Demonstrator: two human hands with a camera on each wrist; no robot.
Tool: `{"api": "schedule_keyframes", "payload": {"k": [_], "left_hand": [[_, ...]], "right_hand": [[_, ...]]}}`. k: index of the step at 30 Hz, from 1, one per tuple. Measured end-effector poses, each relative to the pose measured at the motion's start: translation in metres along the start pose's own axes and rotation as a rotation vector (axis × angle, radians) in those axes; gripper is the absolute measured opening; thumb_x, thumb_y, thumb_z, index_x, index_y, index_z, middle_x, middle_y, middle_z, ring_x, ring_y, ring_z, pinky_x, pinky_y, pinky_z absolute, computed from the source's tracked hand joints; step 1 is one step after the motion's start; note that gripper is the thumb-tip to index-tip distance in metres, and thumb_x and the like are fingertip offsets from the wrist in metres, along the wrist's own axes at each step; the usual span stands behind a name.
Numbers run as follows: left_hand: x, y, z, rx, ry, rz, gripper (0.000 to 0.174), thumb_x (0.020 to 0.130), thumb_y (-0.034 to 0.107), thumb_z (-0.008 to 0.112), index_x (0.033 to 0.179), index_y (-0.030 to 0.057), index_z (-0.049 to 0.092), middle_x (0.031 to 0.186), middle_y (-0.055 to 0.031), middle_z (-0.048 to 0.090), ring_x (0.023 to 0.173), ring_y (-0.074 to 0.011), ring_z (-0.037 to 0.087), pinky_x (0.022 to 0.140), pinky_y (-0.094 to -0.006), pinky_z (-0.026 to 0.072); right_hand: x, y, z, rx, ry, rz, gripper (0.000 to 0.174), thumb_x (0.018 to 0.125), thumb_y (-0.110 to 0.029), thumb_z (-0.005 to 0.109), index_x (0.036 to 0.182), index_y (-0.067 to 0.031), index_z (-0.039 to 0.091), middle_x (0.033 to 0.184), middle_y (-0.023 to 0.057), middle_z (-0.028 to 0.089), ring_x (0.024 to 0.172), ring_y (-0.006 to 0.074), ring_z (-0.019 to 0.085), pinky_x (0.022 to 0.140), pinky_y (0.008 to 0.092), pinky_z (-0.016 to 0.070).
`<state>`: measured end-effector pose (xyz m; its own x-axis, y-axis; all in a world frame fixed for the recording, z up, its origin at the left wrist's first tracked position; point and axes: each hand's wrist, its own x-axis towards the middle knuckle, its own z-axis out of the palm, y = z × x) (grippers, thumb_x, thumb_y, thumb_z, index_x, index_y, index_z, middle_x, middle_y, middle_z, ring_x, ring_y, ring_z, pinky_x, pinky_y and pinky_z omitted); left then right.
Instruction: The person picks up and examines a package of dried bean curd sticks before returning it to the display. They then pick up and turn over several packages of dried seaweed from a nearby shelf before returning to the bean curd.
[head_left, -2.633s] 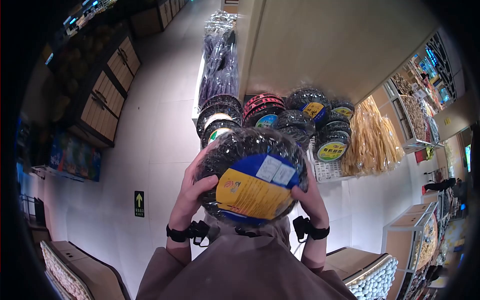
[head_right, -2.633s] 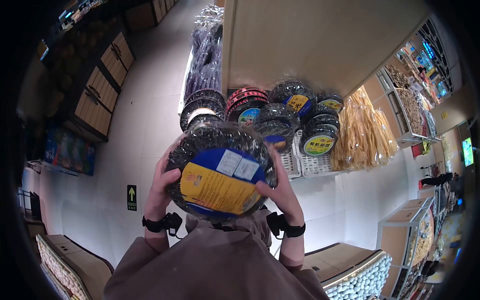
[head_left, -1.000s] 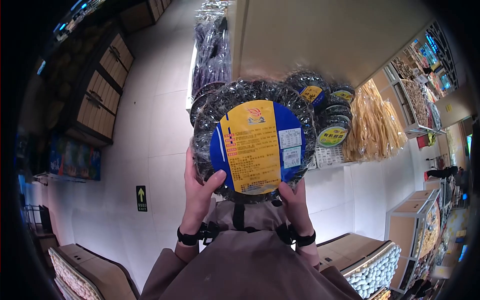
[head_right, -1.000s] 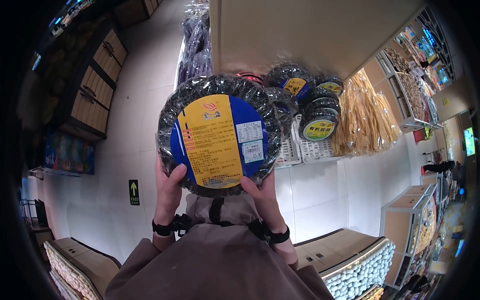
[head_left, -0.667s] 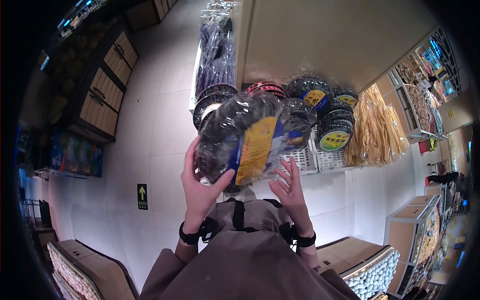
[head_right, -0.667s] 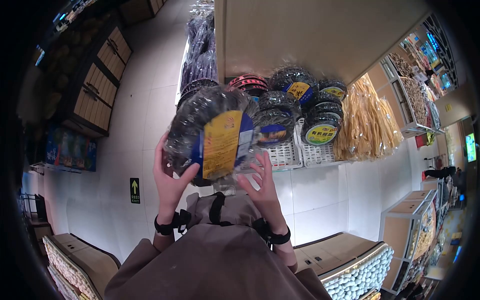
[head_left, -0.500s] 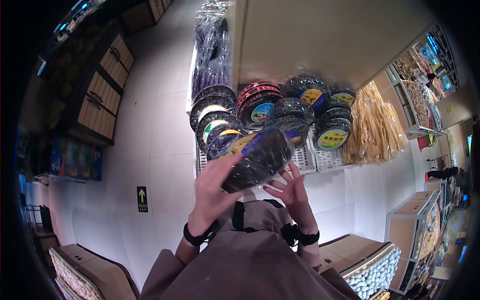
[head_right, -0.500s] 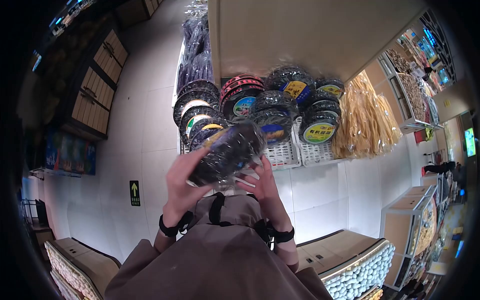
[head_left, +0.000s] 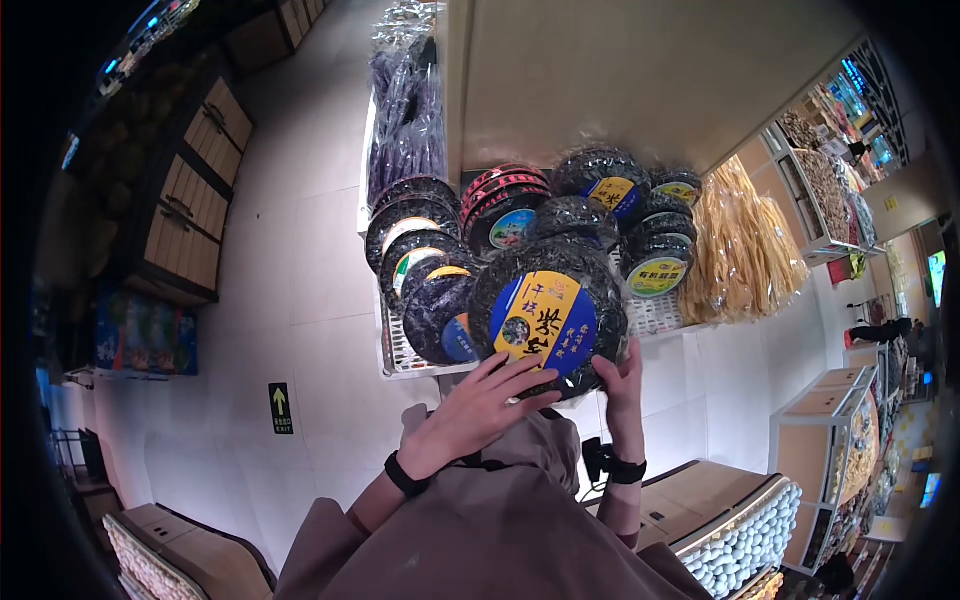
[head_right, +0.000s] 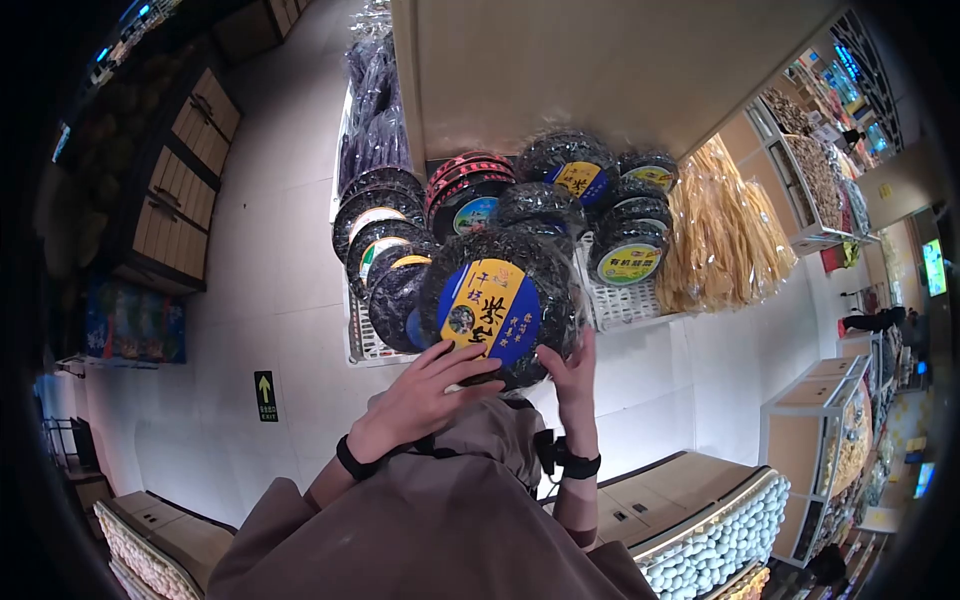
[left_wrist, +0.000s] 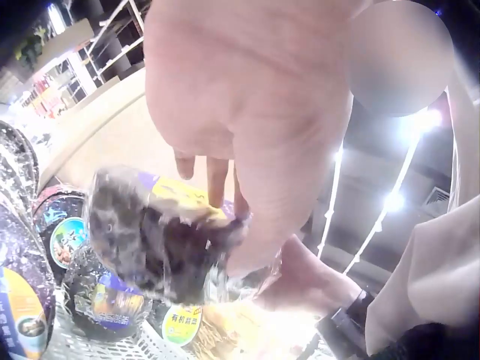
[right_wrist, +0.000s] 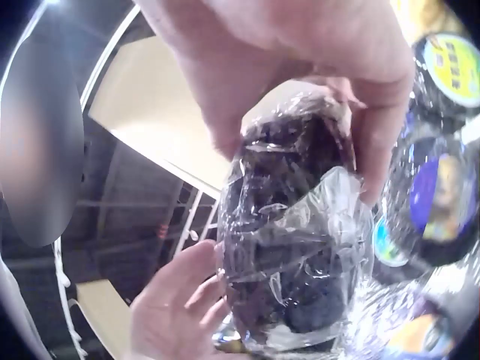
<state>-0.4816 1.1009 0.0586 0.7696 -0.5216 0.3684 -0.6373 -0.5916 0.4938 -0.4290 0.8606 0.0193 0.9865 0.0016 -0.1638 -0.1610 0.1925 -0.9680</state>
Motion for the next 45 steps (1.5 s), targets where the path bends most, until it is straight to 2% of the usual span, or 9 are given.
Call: {"api": "schedule_keyframes", "payload": {"k": [1, 5, 10, 21, 26, 33, 36, 40, 45], "left_hand": [[-0.002, -0.002, 0.003, -0.022, -0.014, -0.045, 0.047, 0.082, 0.006, 0.067, 0.127, 0.019, 0.062, 0.138, -0.0008, 0.055, 0.131, -0.0243, 0.049, 0.109, -0.0483, 0.0384], [-0.012, -0.024, 0.003, -0.01, -0.033, -0.151, 0.045, 0.081, 0.013, 0.072, 0.126, 0.017, 0.062, 0.133, -0.0044, 0.057, 0.126, -0.0255, 0.053, 0.108, -0.0456, 0.0393], [-0.035, -0.047, -0.012, -0.018, 0.004, -0.265, 0.042, 0.084, 0.01, 0.067, 0.125, 0.0144, 0.062, 0.121, -0.0072, 0.06, 0.112, -0.027, 0.058, 0.103, -0.0411, 0.0412], [-0.053, -0.058, -0.021, 0.004, -0.027, -0.463, 0.048, 0.084, 0.012, 0.068, 0.131, 0.0125, 0.057, 0.111, -0.0087, 0.063, 0.101, -0.0296, 0.06, 0.093, -0.0406, 0.0456], [-0.054, -0.072, -0.01, -0.041, -0.042, -0.483, 0.045, 0.084, 0.013, 0.069, 0.128, 0.0107, 0.059, 0.11, -0.01, 0.064, 0.1, -0.0311, 0.062, 0.09, -0.0419, 0.0476], [-0.015, -0.097, 0.022, -0.214, 0.051, -0.399, 0.048, 0.087, 0.014, 0.069, 0.132, 0.0058, 0.055, 0.134, -0.0149, 0.054, 0.117, -0.0346, 0.058, 0.099, -0.0409, 0.0485], [0.012, -0.114, 0.05, -0.405, 0.02, -0.378, 0.053, 0.088, 0.015, 0.069, 0.138, 0.0073, 0.052, 0.143, -0.014, 0.047, 0.119, -0.0316, 0.058, 0.096, -0.038, 0.0505], [0.062, -0.12, 0.084, -0.372, 0.048, -0.211, 0.06, 0.089, 0.018, 0.069, 0.143, 0.0066, 0.046, 0.149, -0.0155, 0.041, 0.136, -0.0346, 0.042, 0.112, -0.0409, 0.0365], [0.098, -0.118, 0.119, -0.23, 0.067, -0.24, 0.063, 0.083, 0.006, 0.069, 0.142, 0.005, 0.046, 0.148, -0.0152, 0.041, 0.133, -0.0357, 0.042, 0.111, -0.042, 0.0395]], "right_hand": [[0.003, 0.002, 0.0, -0.156, 0.127, -0.198, 0.066, 0.08, -0.005, 0.078, 0.135, 0.0019, 0.042, 0.128, 0.0163, 0.056, 0.105, 0.0207, 0.063, 0.091, 0.0317, 0.0539], [0.021, -0.027, -0.014, -0.637, 0.109, -0.252, 0.077, 0.065, -0.015, 0.085, 0.13, 0.0001, 0.047, 0.119, 0.0157, 0.061, 0.102, 0.022, 0.065, 0.087, 0.0337, 0.0539], [0.036, -0.044, -0.022, -0.934, 0.029, -0.417, 0.071, 0.06, -0.016, 0.082, 0.125, -0.0024, 0.054, 0.112, 0.0147, 0.064, 0.101, 0.0288, 0.067, 0.088, 0.0353, 0.0529], [0.118, -0.034, -0.028, -1.122, -0.689, -0.314, 0.07, 0.06, -0.004, 0.076, 0.128, -0.0085, 0.058, 0.117, 0.0124, 0.063, 0.111, 0.0328, 0.061, 0.098, 0.0379, 0.0483], [0.159, -0.007, -0.036, -1.043, -0.663, -0.274, 0.073, 0.063, -0.001, 0.068, 0.135, -0.0087, 0.053, 0.124, 0.0156, 0.059, 0.117, 0.0352, 0.057, 0.103, 0.0396, 0.0452], [0.168, 0.043, -0.051, -1.102, -0.248, -0.385, 0.079, 0.071, 0.013, 0.044, 0.148, -0.0052, 0.038, 0.141, 0.0224, 0.044, 0.133, 0.0391, 0.043, 0.116, 0.0406, 0.0304], [0.163, 0.049, -0.047, -1.068, -0.223, -0.452, 0.077, 0.073, 0.012, 0.043, 0.148, -0.0049, 0.039, 0.144, 0.0248, 0.043, 0.137, 0.0393, 0.04, 0.118, 0.0414, 0.0286], [0.163, 0.053, -0.038, -1.078, -0.17, -0.443, 0.074, 0.074, 0.012, 0.043, 0.146, -0.0036, 0.041, 0.146, 0.0234, 0.043, 0.138, 0.0403, 0.039, 0.118, 0.0429, 0.0283], [0.155, 0.066, -0.043, -1.104, -0.044, -0.447, 0.073, 0.076, 0.009, 0.048, 0.147, -0.0068, 0.039, 0.149, 0.0198, 0.04, 0.138, 0.0402, 0.038, 0.117, 0.0464, 0.0291]]}}
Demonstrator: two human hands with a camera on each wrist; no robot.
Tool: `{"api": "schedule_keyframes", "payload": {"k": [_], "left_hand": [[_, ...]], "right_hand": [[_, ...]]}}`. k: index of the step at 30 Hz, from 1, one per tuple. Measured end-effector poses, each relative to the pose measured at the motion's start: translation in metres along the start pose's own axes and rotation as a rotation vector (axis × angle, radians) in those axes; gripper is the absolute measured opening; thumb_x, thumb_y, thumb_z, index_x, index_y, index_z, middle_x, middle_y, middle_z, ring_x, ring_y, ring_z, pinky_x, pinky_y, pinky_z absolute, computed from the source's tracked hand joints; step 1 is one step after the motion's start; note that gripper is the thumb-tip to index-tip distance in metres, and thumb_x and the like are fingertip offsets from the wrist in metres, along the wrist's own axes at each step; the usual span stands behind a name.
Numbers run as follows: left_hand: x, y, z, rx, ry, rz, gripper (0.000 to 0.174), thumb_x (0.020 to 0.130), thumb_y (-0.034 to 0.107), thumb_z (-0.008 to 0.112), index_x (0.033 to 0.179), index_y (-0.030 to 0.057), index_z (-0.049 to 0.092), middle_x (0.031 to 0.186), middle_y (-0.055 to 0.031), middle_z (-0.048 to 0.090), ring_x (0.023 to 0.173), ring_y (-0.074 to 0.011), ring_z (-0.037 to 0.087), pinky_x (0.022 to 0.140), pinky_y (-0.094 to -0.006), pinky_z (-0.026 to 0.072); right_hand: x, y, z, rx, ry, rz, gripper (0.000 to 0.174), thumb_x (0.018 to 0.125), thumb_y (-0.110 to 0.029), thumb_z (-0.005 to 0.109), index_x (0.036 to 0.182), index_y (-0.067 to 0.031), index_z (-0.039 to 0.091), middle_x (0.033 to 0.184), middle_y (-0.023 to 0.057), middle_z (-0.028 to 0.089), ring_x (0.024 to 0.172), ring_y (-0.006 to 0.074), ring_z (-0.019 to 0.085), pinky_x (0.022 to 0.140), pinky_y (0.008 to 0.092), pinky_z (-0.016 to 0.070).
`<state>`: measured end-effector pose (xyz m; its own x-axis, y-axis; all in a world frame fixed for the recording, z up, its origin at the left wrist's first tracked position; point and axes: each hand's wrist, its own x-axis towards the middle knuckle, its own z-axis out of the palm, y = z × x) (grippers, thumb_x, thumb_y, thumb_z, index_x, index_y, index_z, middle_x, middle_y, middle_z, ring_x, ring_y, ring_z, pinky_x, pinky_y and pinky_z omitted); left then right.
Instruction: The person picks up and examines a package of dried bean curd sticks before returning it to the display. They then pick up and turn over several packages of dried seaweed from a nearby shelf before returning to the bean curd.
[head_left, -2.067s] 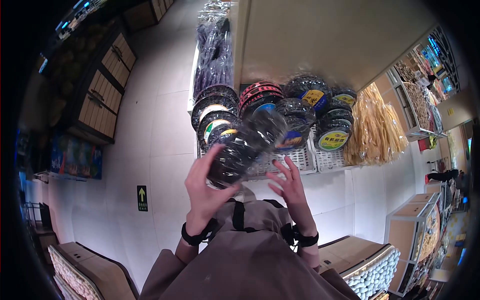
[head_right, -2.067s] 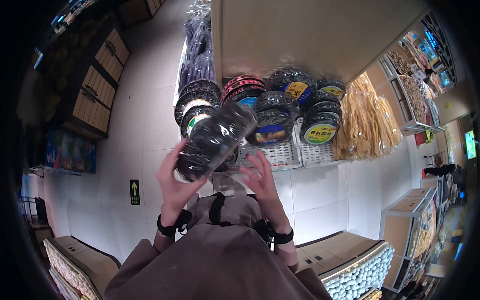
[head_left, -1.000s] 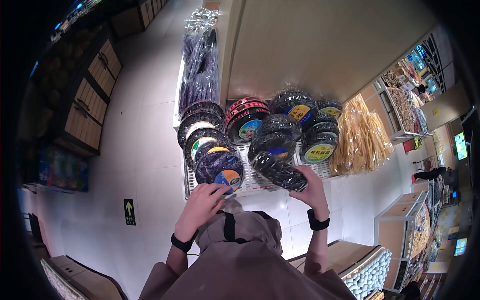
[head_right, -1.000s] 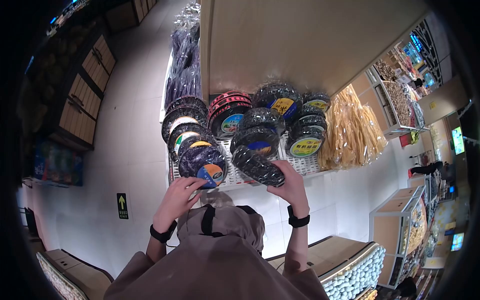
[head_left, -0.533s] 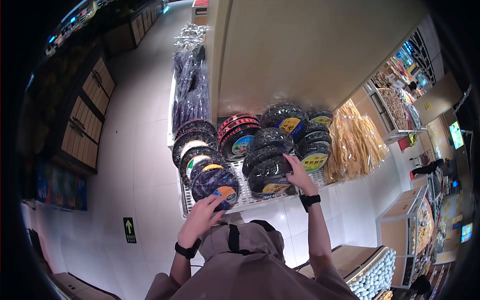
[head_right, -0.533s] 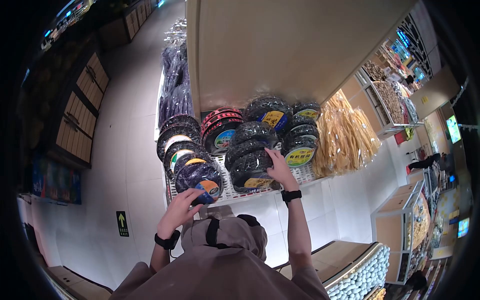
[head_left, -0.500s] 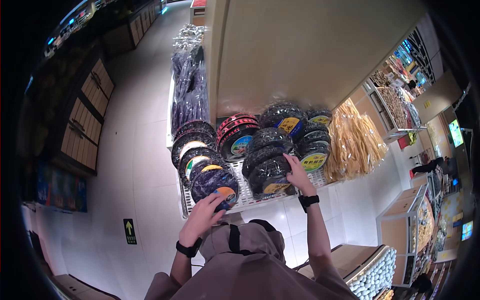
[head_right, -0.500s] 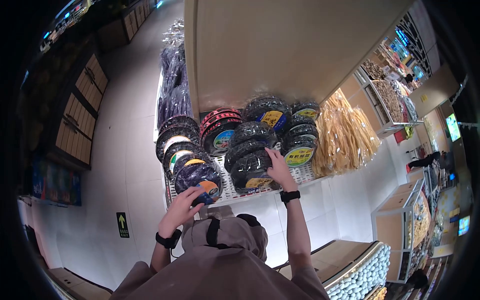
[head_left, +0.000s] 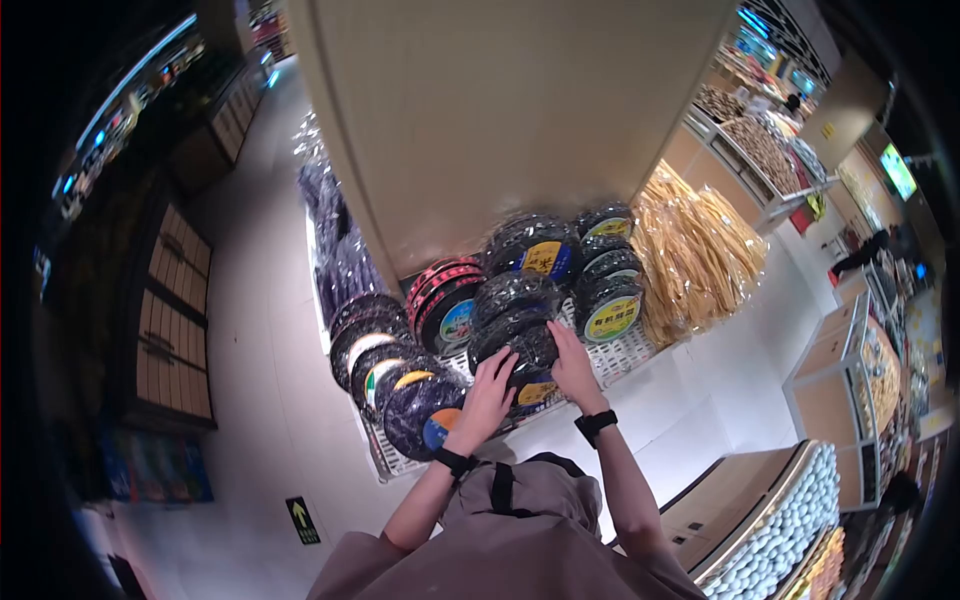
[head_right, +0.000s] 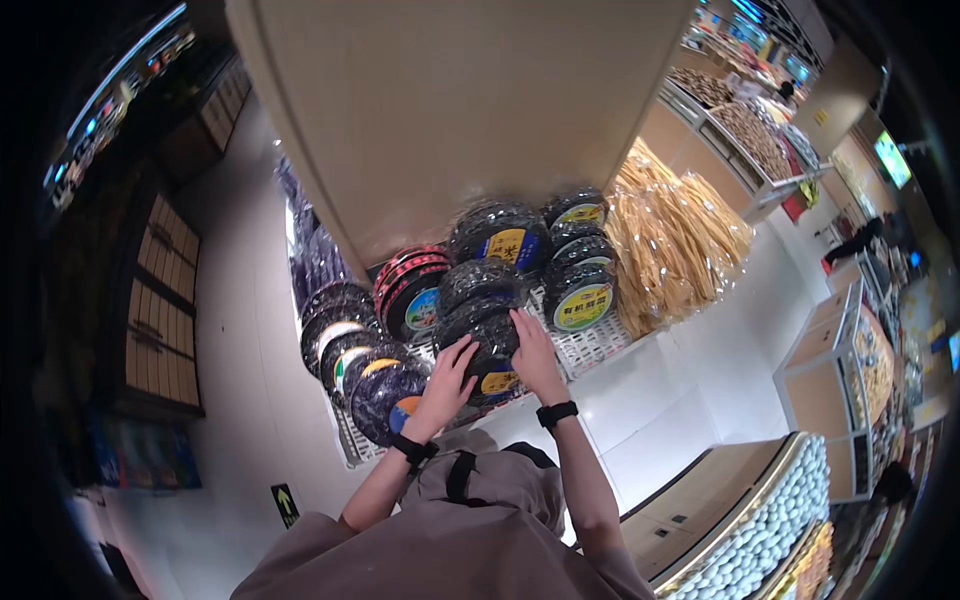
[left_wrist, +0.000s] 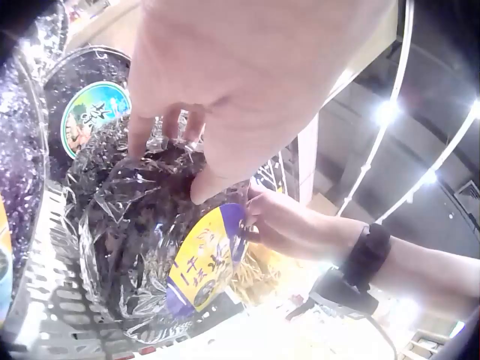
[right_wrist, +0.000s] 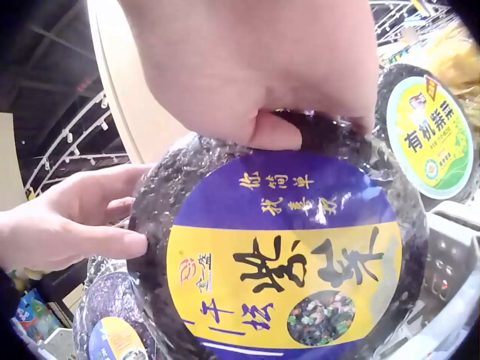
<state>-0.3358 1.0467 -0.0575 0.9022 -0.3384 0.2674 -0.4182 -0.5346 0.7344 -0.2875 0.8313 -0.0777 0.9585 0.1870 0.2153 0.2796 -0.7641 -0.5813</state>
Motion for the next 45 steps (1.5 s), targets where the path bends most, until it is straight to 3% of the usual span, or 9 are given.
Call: {"api": "schedule_keyframes", "payload": {"k": [7, 13, 17, 24, 30, 35, 38, 40, 45], "left_hand": [[0.002, 0.002, 0.008, 0.079, -0.01, 0.028, 0.062, 0.084, 0.001, 0.067, 0.142, 0.005, 0.045, 0.147, -0.0152, 0.042, 0.131, -0.0364, 0.043, 0.111, -0.0426, 0.0379], [0.009, 0.008, 0.013, 0.184, -0.015, -0.03, 0.063, 0.081, 0.006, 0.069, 0.139, 0.0034, 0.046, 0.145, -0.0172, 0.042, 0.131, -0.0383, 0.042, 0.112, -0.0454, 0.0346], [0.014, 0.02, 0.023, 0.201, 0.051, -0.078, 0.065, 0.078, 0.011, 0.074, 0.135, 0.001, 0.045, 0.137, -0.0185, 0.047, 0.128, -0.0382, 0.044, 0.109, -0.0454, 0.0366], [0.028, 0.077, 0.044, 0.3, 0.225, -0.178, 0.052, 0.089, 0.021, 0.071, 0.13, -0.0019, 0.049, 0.139, -0.0225, 0.044, 0.128, -0.0399, 0.044, 0.108, -0.0464, 0.0363], [0.069, 0.13, 0.122, 0.24, 0.086, 0.072, 0.042, 0.087, 0.017, 0.071, 0.123, 0.001, 0.056, 0.139, -0.0244, 0.044, 0.129, -0.0426, 0.042, 0.108, -0.0494, 0.0342], [0.114, 0.174, 0.203, 0.141, 0.001, 0.237, 0.048, 0.087, 0.021, 0.071, 0.127, 0.002, 0.054, 0.143, -0.024, 0.04, 0.133, -0.045, 0.038, 0.109, -0.0549, 0.03], [0.131, 0.205, 0.251, 0.247, -0.165, 0.229, 0.071, 0.085, 0.032, 0.073, 0.143, 0.0054, 0.041, 0.157, -0.0246, 0.021, 0.146, -0.0467, 0.016, 0.112, -0.0674, 0.0167], [0.136, 0.232, 0.276, 0.291, -0.226, 0.213, 0.074, 0.084, 0.034, 0.074, 0.144, 0.0059, 0.04, 0.158, -0.0248, 0.017, 0.147, -0.047, 0.013, 0.112, -0.0698, 0.0153], [0.151, 0.254, 0.329, 0.371, -0.39, 0.239, 0.088, 0.08, 0.039, 0.076, 0.151, 0.0097, 0.032, 0.16, -0.0257, 0.01, 0.149, -0.0477, 0.005, 0.107, -0.0776, 0.0112]], "right_hand": [[-0.027, -0.002, 0.002, -0.021, 0.149, 0.049, 0.084, 0.071, 0.011, 0.054, 0.149, -0.015, 0.038, 0.153, 0.0124, 0.034, 0.143, 0.0363, 0.031, 0.117, 0.0493, 0.0261], [-0.026, 0.001, -0.005, 0.073, 0.083, 0.066, 0.089, 0.068, 0.011, 0.058, 0.149, -0.0198, 0.038, 0.154, 0.0115, 0.034, 0.143, 0.0375, 0.031, 0.118, 0.0505, 0.0247], [-0.034, 0.004, -0.011, 0.266, 0.075, 0.058, 0.087, 0.074, 0.012, 0.059, 0.151, -0.0199, 0.035, 0.157, 0.0157, 0.028, 0.147, 0.042, 0.022, 0.12, 0.0478, 0.0266], [-0.085, 0.027, -0.065, 0.516, -0.023, 0.034, 0.069, 0.086, -0.001, 0.058, 0.15, -0.0169, 0.036, 0.158, 0.0158, 0.026, 0.146, 0.0381, 0.028, 0.117, 0.0433, 0.0318], [-0.121, 0.088, -0.161, 0.686, -0.063, 0.132, 0.053, 0.093, -0.014, 0.06, 0.143, -0.0074, 0.045, 0.136, 0.0165, 0.051, 0.122, 0.0319, 0.054, 0.105, 0.0395, 0.0443], [-0.161, 0.128, -0.226, 0.522, 0.155, 0.137, 0.057, 0.093, -0.013, 0.062, 0.145, -0.0076, 0.041, 0.14, 0.0167, 0.044, 0.123, 0.0313, 0.052, 0.106, 0.0389, 0.0442], [-0.188, 0.147, -0.256, 0.436, 0.31, 0.242, 0.063, 0.092, -0.012, 0.064, 0.148, -0.0077, 0.035, 0.144, 0.0189, 0.038, 0.127, 0.0331, 0.049, 0.108, 0.0393, 0.0428], [-0.201, 0.161, -0.274, 0.381, 0.433, 0.253, 0.066, 0.091, -0.012, 0.065, 0.148, -0.0071, 0.032, 0.145, 0.0207, 0.035, 0.13, 0.0349, 0.045, 0.11, 0.0402, 0.042], [-0.219, 0.198, -0.302, 0.42, 0.447, 0.326, 0.064, 0.091, -0.014, 0.067, 0.146, -0.0077, 0.035, 0.145, 0.0181, 0.036, 0.129, 0.0339, 0.047, 0.106, 0.0409, 0.0455]]}}
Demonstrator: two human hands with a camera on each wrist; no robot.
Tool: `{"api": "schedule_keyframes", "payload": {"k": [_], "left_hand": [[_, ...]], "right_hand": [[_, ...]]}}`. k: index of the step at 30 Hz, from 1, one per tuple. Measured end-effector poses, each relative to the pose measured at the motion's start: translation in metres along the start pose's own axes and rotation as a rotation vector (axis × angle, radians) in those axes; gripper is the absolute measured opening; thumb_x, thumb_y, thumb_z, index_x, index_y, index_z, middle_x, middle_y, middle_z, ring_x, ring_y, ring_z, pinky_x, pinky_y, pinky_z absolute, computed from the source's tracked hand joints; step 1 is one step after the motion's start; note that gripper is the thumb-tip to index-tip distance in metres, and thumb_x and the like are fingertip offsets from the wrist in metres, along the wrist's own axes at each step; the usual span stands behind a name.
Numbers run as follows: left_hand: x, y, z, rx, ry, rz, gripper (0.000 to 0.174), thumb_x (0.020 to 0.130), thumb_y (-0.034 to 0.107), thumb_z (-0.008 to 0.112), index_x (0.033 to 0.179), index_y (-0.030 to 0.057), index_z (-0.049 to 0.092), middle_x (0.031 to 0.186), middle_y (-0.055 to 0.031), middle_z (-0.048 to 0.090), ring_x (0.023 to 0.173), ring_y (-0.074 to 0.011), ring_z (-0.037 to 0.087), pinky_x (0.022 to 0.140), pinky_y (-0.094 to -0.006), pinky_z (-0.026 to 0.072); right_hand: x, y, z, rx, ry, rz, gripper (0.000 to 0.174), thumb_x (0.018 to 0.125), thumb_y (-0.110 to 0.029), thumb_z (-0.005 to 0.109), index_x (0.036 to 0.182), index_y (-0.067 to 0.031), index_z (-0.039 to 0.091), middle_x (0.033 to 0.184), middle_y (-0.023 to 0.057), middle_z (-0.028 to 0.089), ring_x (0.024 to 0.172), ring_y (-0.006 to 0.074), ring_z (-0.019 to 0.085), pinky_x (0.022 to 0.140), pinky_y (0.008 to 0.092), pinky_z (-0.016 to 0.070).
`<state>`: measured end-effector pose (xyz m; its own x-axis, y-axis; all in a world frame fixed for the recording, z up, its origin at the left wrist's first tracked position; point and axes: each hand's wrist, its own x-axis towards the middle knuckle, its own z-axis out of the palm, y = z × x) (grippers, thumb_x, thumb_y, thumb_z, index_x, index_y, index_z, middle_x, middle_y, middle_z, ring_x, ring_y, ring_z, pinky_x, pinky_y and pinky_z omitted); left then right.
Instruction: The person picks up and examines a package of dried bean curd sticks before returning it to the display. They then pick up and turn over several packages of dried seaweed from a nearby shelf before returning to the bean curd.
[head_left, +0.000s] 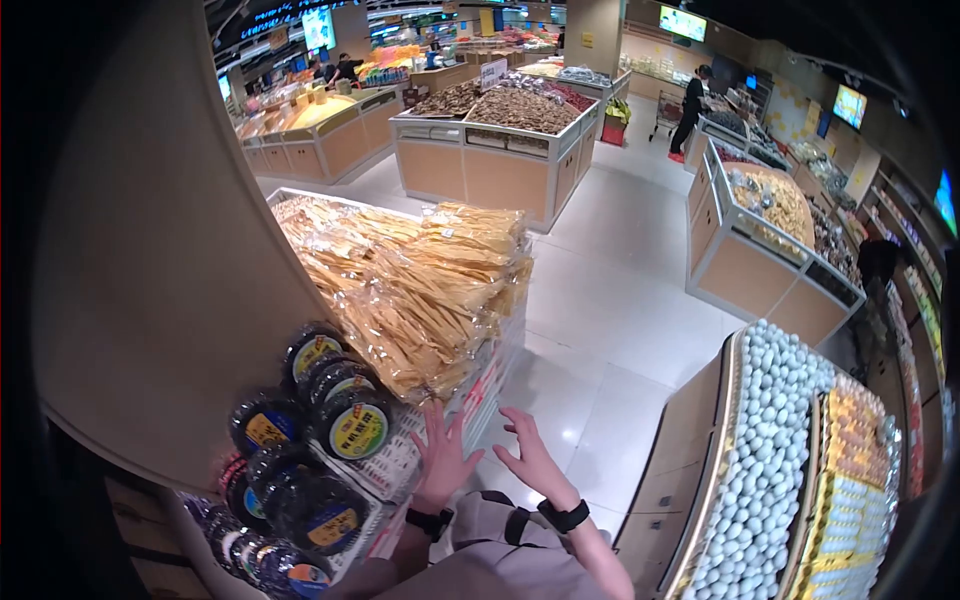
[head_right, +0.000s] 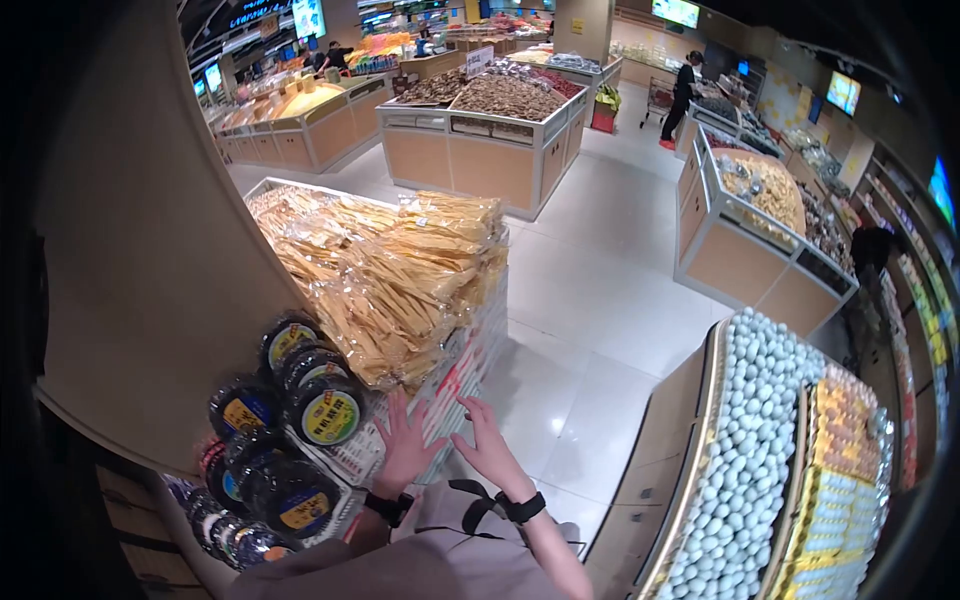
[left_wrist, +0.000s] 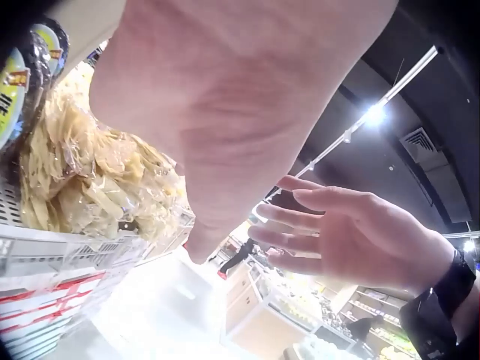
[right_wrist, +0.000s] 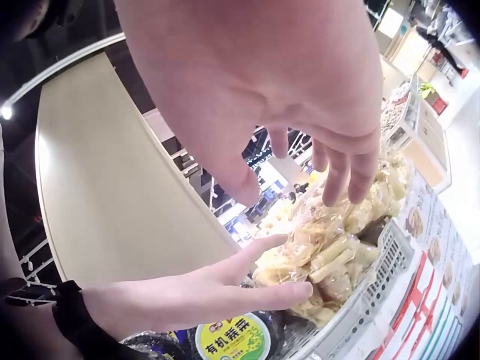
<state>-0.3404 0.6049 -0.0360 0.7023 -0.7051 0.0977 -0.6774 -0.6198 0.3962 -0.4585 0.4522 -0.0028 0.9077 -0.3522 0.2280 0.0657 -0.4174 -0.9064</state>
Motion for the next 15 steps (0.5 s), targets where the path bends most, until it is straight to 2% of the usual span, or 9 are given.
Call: {"api": "schedule_keyframes", "payload": {"k": [2, 3, 5, 12, 13, 15], "left_hand": [[0.015, 0.009, -0.003, -0.022, -0.005, -0.02, 0.09, 0.08, 0.038, 0.075, 0.153, 0.0099, 0.029, 0.161, -0.0248, 0.008, 0.15, -0.0461, 0.004, 0.107, -0.0777, 0.0102], [0.022, 0.008, -0.004, 0.003, -0.008, -0.017, 0.089, 0.081, 0.037, 0.075, 0.153, 0.0096, 0.029, 0.162, -0.0243, 0.007, 0.15, -0.045, 0.004, 0.108, -0.0772, 0.0096], [0.034, 0.008, -0.016, 0.013, -0.009, -0.02, 0.086, 0.083, 0.034, 0.073, 0.153, 0.0085, 0.03, 0.162, -0.0233, 0.008, 0.151, -0.0424, 0.005, 0.109, -0.0753, 0.0079], [0.094, -0.024, -0.022, 0.035, 0.07, -0.017, 0.084, 0.084, 0.034, 0.071, 0.152, 0.0057, 0.03, 0.161, -0.0246, 0.013, 0.15, -0.043, 0.007, 0.11, -0.0745, 0.009], [0.103, -0.028, -0.024, 0.019, 0.093, -0.005, 0.083, 0.085, 0.035, 0.071, 0.151, 0.0055, 0.031, 0.161, -0.0237, 0.016, 0.15, -0.0428, 0.01, 0.111, -0.0729, 0.0088], [0.12, -0.035, -0.033, -0.001, 0.124, -0.002, 0.082, 0.085, 0.036, 0.07, 0.151, 0.0052, 0.032, 0.161, -0.0227, 0.019, 0.15, -0.0426, 0.012, 0.112, -0.0713, 0.0087]], "right_hand": [[0.004, 0.004, -0.012, 0.033, -0.023, 0.115, 0.065, 0.091, -0.018, 0.068, 0.147, -0.011, 0.035, 0.145, 0.0151, 0.038, 0.126, 0.0317, 0.052, 0.099, 0.0415, 0.048], [0.008, 0.013, -0.012, 0.033, -0.013, 0.1, 0.065, 0.091, -0.02, 0.069, 0.147, -0.0135, 0.036, 0.144, 0.0128, 0.039, 0.123, 0.0296, 0.056, 0.095, 0.042, 0.049], [0.019, 0.015, -0.017, 0.031, -0.045, 0.122, 0.065, 0.092, -0.021, 0.069, 0.147, -0.013, 0.036, 0.143, 0.0128, 0.04, 0.124, 0.0296, 0.055, 0.095, 0.0425, 0.0489], [0.091, 0.023, -0.015, 0.092, -0.108, 0.147, 0.067, 0.093, -0.026, 0.069, 0.149, -0.0108, 0.034, 0.147, 0.0131, 0.043, 0.129, 0.0306, 0.053, 0.098, 0.0428, 0.0481], [0.104, 0.021, -0.018, 0.099, -0.143, 0.221, 0.069, 0.093, -0.027, 0.069, 0.149, -0.0102, 0.033, 0.149, 0.013, 0.043, 0.13, 0.0308, 0.052, 0.1, 0.0431, 0.0475], [0.129, 0.03, -0.018, 0.094, -0.139, 0.25, 0.069, 0.093, -0.026, 0.069, 0.149, -0.0099, 0.033, 0.149, 0.0131, 0.043, 0.13, 0.0307, 0.052, 0.1, 0.043, 0.0474]]}}
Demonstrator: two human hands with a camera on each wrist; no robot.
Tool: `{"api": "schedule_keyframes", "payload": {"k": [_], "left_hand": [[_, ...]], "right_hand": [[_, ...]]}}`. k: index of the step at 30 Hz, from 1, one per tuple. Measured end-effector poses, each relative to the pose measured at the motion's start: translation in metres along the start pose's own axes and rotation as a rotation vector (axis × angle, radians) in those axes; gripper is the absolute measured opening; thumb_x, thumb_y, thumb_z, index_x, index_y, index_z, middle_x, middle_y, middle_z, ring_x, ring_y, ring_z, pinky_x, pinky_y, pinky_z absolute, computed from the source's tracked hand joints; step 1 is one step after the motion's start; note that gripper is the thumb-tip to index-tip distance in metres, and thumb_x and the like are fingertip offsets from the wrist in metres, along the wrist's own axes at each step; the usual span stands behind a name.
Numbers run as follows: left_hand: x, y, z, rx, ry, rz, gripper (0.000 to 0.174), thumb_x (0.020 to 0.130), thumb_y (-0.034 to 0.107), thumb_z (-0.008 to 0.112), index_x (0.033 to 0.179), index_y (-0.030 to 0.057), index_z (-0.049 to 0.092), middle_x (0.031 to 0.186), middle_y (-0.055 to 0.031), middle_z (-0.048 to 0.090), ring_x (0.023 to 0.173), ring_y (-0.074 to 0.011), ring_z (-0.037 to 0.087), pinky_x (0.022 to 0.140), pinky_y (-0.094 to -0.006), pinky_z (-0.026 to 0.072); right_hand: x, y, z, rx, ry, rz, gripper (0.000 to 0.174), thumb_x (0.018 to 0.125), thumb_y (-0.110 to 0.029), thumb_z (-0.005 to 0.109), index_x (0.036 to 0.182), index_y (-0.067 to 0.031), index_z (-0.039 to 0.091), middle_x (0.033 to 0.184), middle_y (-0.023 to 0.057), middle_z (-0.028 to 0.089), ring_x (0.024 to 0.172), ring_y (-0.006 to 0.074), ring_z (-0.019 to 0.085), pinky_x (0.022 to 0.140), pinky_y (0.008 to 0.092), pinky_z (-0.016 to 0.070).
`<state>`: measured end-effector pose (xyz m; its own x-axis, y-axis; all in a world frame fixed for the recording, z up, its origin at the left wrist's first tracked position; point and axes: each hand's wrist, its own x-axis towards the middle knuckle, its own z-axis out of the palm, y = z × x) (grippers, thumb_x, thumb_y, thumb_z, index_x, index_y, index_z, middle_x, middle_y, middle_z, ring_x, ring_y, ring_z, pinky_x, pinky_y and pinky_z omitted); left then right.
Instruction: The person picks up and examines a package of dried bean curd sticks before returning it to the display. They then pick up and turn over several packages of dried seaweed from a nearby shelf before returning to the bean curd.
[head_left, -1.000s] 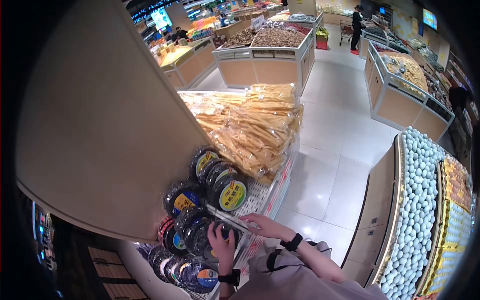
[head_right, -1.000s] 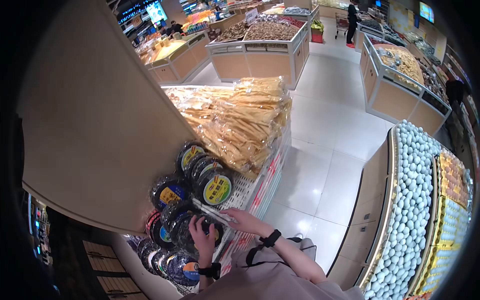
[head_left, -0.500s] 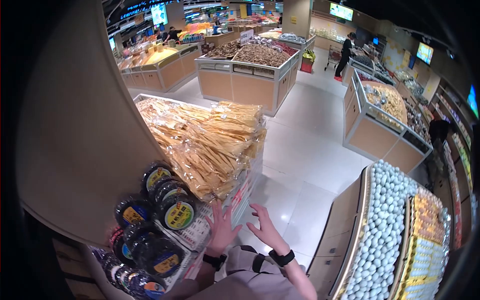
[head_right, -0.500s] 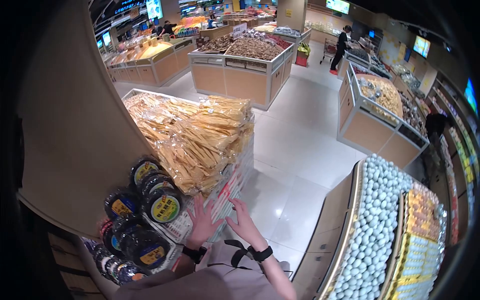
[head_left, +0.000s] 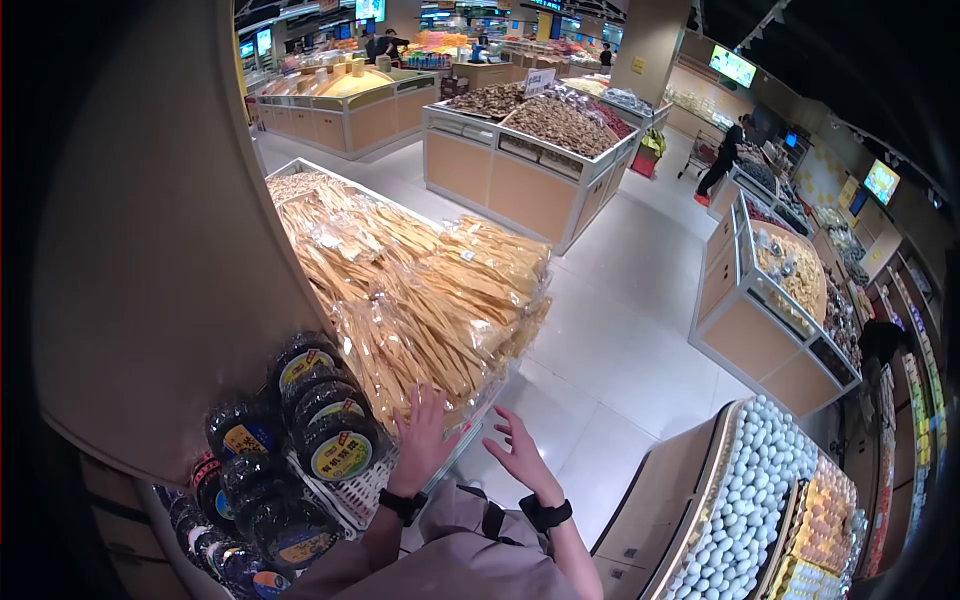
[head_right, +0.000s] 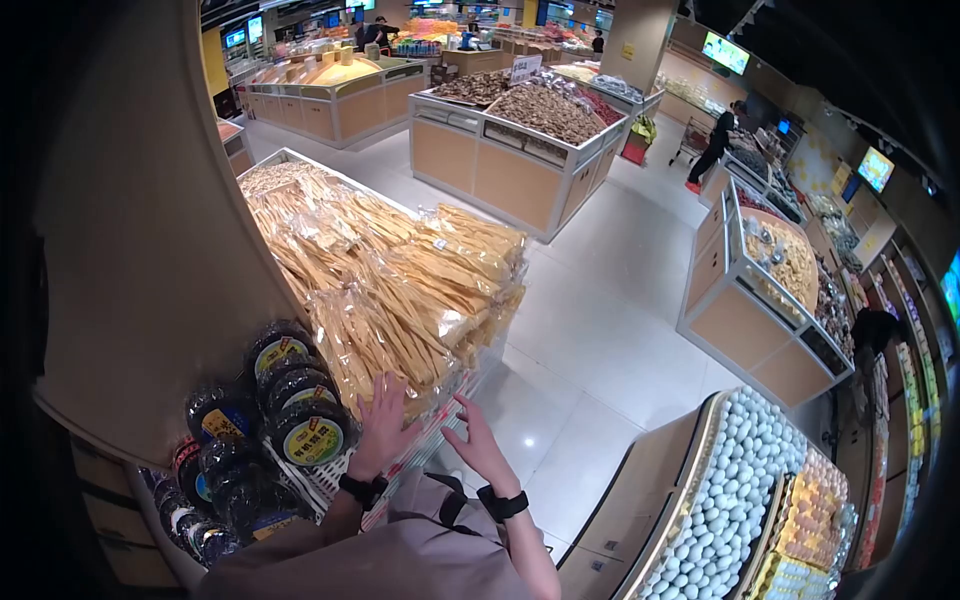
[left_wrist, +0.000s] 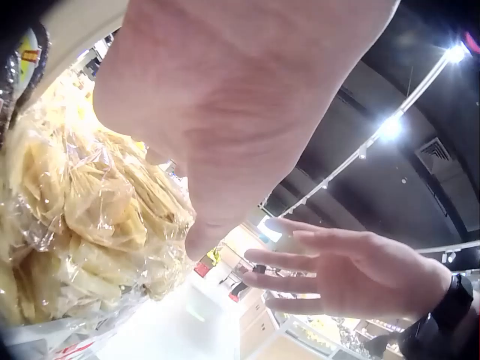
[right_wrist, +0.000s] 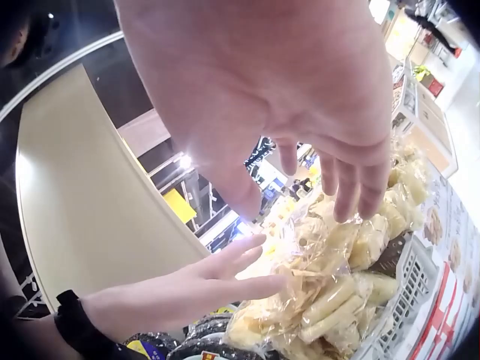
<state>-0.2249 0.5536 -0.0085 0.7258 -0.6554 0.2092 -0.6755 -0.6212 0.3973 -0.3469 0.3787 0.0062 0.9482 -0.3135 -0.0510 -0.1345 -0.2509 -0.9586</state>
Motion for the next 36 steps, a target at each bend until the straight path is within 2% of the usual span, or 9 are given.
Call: {"api": "schedule_keyframes", "payload": {"k": [6, 11, 16, 19, 21, 22, 27, 32, 36], "left_hand": [[0.05, -0.027, 0.001, -0.167, -0.131, -0.099, 0.077, 0.086, 0.034, 0.071, 0.148, 0.0041, 0.036, 0.153, -0.0178, 0.037, 0.146, -0.0377, 0.028, 0.118, -0.0547, 0.0221], [0.067, -0.04, 0.006, -0.172, -0.082, 0.056, 0.061, 0.084, 0.03, 0.072, 0.133, 0.0015, 0.049, 0.131, -0.0168, 0.054, 0.129, -0.0388, 0.045, 0.11, -0.0459, 0.0349], [0.093, -0.033, 0.0, -0.296, -0.114, -0.051, 0.054, 0.082, 0.026, 0.075, 0.125, 0.0021, 0.054, 0.126, -0.0208, 0.053, 0.118, -0.0408, 0.049, 0.101, -0.0477, 0.0396], [0.115, -0.024, 0.002, -0.354, -0.043, -0.125, 0.052, 0.08, 0.023, 0.078, 0.123, 0.0033, 0.055, 0.134, -0.0219, 0.048, 0.124, -0.0432, 0.046, 0.104, -0.0477, 0.0389], [0.137, -0.019, 0.007, -0.244, 0.012, 0.006, 0.056, 0.083, 0.029, 0.076, 0.129, 0.0049, 0.054, 0.144, -0.023, 0.039, 0.135, -0.0473, 0.036, 0.108, -0.0536, 0.0358], [0.149, -0.014, 0.008, -0.25, 0.009, -0.003, 0.056, 0.083, 0.029, 0.076, 0.129, 0.0049, 0.054, 0.144, -0.023, 0.039, 0.135, -0.0473, 0.036, 0.108, -0.0536, 0.0358], [0.187, 0.004, 0.024, -0.008, -0.223, -0.028, 0.068, 0.085, 0.043, 0.071, 0.139, 0.0077, 0.049, 0.152, -0.0242, 0.029, 0.144, -0.0524, 0.018, 0.107, -0.0672, 0.0279], [0.217, 0.038, 0.024, 0.064, -0.328, -0.251, 0.069, 0.087, 0.043, 0.069, 0.141, 0.0064, 0.047, 0.154, -0.0243, 0.029, 0.144, -0.052, 0.017, 0.109, -0.068, 0.0254], [0.246, 0.076, 0.032, 0.139, -0.263, -0.353, 0.071, 0.085, 0.041, 0.072, 0.141, 0.0042, 0.046, 0.153, -0.0266, 0.029, 0.143, -0.0519, 0.021, 0.109, -0.0654, 0.0265]], "right_hand": [[0.084, 0.017, -0.004, 0.05, 0.096, 0.039, 0.068, 0.093, -0.024, 0.07, 0.148, -0.0091, 0.033, 0.146, 0.0122, 0.042, 0.129, 0.0312, 0.052, 0.101, 0.0417, 0.048], [0.11, 0.037, 0.007, 0.117, 0.126, 0.102, 0.064, 0.092, -0.021, 0.07, 0.146, -0.0102, 0.037, 0.142, 0.0099, 0.042, 0.126, 0.0299, 0.053, 0.099, 0.0395, 0.0491], [0.127, 0.045, -0.012, 0.097, 0.082, 0.141, 0.048, 0.095, -0.023, 0.066, 0.137, -0.0103, 0.048, 0.135, 0.0093, 0.049, 0.121, 0.0272, 0.056, 0.097, 0.0384, 0.0485], [0.14, 0.051, -0.025, 0.184, 0.095, 0.173, 0.04, 0.1, -0.027, 0.06, 0.135, -0.0093, 0.051, 0.128, 0.0102, 0.054, 0.119, 0.0262, 0.057, 0.096, 0.038, 0.0478], [0.152, 0.048, -0.04, 0.184, 0.151, 0.196, 0.04, 0.101, -0.027, 0.058, 0.135, -0.0076, 0.05, 0.129, 0.0107, 0.053, 0.12, 0.0257, 0.056, 0.097, 0.0366, 0.048], [0.158, 0.047, -0.046, 0.199, 0.175, 0.22, 0.037, 0.103, -0.026, 0.055, 0.135, -0.0078, 0.05, 0.128, 0.0057, 0.052, 0.112, 0.0175, 0.056, 0.096, 0.0321, 0.0453], [0.19, 0.064, -0.083, 0.18, 0.206, 0.223, 0.042, 0.102, -0.025, 0.058, 0.139, -0.008, 0.046, 0.129, 0.005, 0.048, 0.111, 0.0165, 0.056, 0.092, 0.0304, 0.0464], [0.233, 0.081, -0.134, 0.199, 0.077, 0.215, 0.054, 0.099, -0.024, 0.062, 0.143, -0.0056, 0.037, 0.139, 0.0127, 0.037, 0.115, 0.0224, 0.06, 0.095, 0.0331, 0.0507], [0.276, 0.075, -0.196, 0.167, -0.008, 0.161, 0.056, 0.098, -0.026, 0.064, 0.143, -0.0051, 0.037, 0.139, 0.013, 0.04, 0.114, 0.0226, 0.061, 0.096, 0.0341, 0.0494]]}}
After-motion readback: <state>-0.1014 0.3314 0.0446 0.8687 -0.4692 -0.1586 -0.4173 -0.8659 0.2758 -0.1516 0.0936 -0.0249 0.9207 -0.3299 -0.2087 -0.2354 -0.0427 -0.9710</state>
